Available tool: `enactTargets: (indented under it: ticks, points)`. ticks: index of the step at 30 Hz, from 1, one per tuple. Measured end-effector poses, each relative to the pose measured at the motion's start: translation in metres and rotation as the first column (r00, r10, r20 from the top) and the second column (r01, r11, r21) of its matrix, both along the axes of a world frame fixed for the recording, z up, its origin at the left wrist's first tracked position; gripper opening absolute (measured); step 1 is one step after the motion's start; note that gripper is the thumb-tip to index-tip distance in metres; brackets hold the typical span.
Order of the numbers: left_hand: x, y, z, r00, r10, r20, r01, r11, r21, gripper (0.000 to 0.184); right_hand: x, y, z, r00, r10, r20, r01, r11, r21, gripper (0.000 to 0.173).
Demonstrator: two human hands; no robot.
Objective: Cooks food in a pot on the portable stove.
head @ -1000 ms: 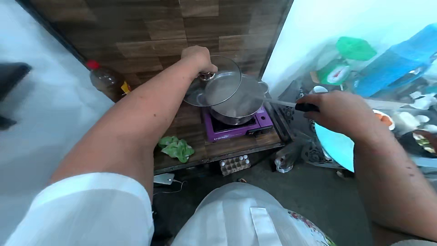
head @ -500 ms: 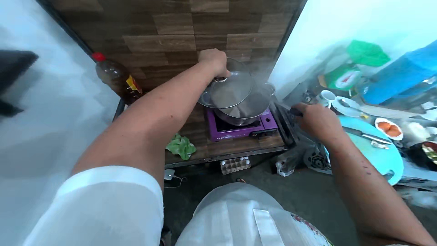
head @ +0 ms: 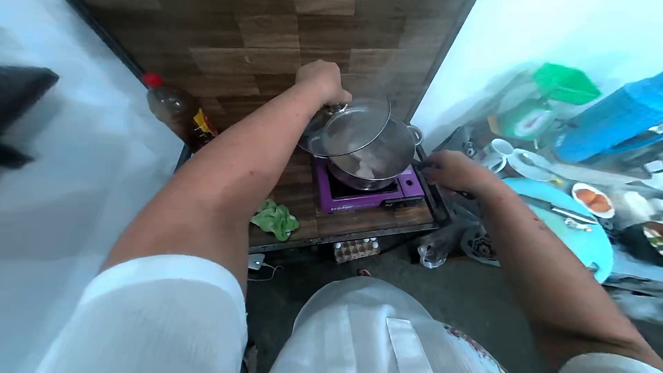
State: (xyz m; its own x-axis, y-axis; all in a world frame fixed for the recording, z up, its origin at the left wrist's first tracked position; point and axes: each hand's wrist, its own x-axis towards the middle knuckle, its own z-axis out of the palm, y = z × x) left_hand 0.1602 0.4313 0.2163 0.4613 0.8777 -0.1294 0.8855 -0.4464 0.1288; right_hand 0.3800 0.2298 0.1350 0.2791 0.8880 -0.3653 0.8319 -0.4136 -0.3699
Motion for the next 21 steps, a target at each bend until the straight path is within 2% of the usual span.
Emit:
enactTargets:
  ticks: [3,11,16,21]
  points:
    - [-0.014,0.003,-0.004,1.0,0.027,0.014,-0.027,1.0,0.001,0.058,-0.005,-0.014,0.014,0.999,0.042,0.019,-0.043,0.999,0.023,0.025]
    - [-0.041,0.014,-0.012,0.996,0.083,0.034,-0.082,0.996,-0.022,0.058,-0.007,-0.05,0.049,0.958,0.201,0.203,-0.215,0.975,0.048,0.023]
    - [-0.044,0.017,-0.012,0.994,0.099,0.051,-0.098,0.995,-0.027,0.059,-0.016,-0.065,0.054,0.926,0.146,0.348,-0.188,0.978,0.09,0.032]
    - [-0.041,0.017,-0.014,0.993,0.105,0.061,-0.103,0.994,-0.038,0.06,-0.033,-0.076,0.058,0.914,0.118,0.388,-0.112,0.993,-0.039,0.028]
